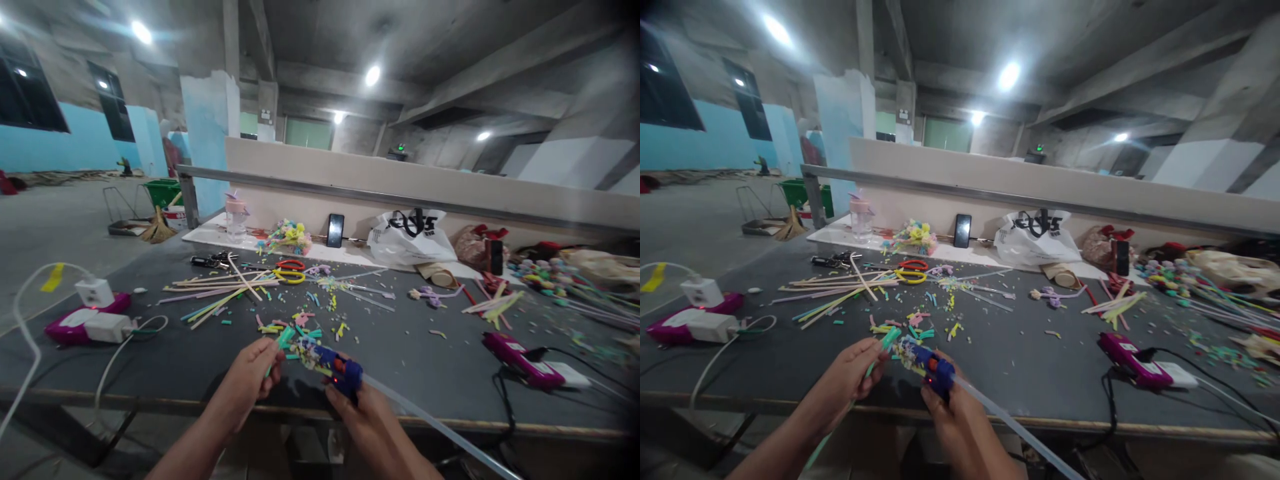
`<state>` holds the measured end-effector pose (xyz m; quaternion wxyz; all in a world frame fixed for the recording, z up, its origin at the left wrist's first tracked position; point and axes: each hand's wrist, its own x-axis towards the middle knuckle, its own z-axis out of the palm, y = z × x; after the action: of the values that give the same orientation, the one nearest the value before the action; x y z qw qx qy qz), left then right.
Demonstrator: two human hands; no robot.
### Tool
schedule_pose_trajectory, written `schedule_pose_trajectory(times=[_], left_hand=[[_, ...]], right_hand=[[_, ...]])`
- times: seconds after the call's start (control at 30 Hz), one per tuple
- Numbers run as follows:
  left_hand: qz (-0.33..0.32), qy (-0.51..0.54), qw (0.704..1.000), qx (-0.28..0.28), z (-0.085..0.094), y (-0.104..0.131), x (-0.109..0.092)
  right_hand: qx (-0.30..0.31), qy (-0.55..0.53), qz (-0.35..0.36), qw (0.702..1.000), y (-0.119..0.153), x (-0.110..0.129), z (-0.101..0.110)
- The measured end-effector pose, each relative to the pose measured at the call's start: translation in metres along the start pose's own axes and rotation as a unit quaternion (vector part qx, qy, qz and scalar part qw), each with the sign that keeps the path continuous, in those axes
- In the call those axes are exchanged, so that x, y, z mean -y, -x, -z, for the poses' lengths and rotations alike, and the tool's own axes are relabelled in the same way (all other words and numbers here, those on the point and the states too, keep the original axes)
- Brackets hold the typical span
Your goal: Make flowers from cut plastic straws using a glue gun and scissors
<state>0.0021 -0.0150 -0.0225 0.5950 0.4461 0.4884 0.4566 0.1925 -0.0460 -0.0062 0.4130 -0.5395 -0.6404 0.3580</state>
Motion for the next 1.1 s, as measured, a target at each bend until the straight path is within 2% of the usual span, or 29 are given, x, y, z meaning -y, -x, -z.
schedule_pose_trajectory(times=[0.1,0.17,0.33,0.43,0.53,0.63,0.77,0.97,1.1], left_hand=[[0.006,0.043,0.999,0.001,0.001,0.000,0.000],[0.009,0.060,0.998,0.001,0.001,0.000,-0.001],[0.022,0.070,0.997,-0.002,0.001,0.002,-0.005],[0.032,0.071,0.997,-0.007,0.001,0.003,-0.007],[0.042,0.064,0.997,-0.016,0.001,0.004,-0.008],[0.046,0.060,0.997,-0.016,0.001,0.003,-0.009],[0.042,0.070,0.997,-0.013,0.002,0.003,-0.008],[0.031,0.074,0.997,-0.002,0.004,0.003,-0.008],[0.029,0.082,0.996,0.000,0.004,0.003,-0.009]], right_hand=[[-0.004,-0.056,-0.030,0.998,-0.002,-0.003,0.013],[-0.020,-0.130,-0.057,0.990,-0.004,-0.006,0.023],[-0.089,-0.366,-0.121,0.918,-0.018,-0.010,0.051],[-0.148,-0.416,-0.164,0.882,-0.032,-0.014,0.074],[-0.167,-0.431,-0.201,0.864,-0.050,-0.022,0.094],[-0.157,-0.432,-0.232,0.857,-0.071,-0.029,0.104],[-0.131,-0.418,-0.259,0.861,-0.088,-0.029,0.103],[-0.026,-0.335,-0.312,0.889,-0.077,-0.025,0.103],[0.009,-0.268,-0.329,0.906,-0.075,-0.032,0.108]])
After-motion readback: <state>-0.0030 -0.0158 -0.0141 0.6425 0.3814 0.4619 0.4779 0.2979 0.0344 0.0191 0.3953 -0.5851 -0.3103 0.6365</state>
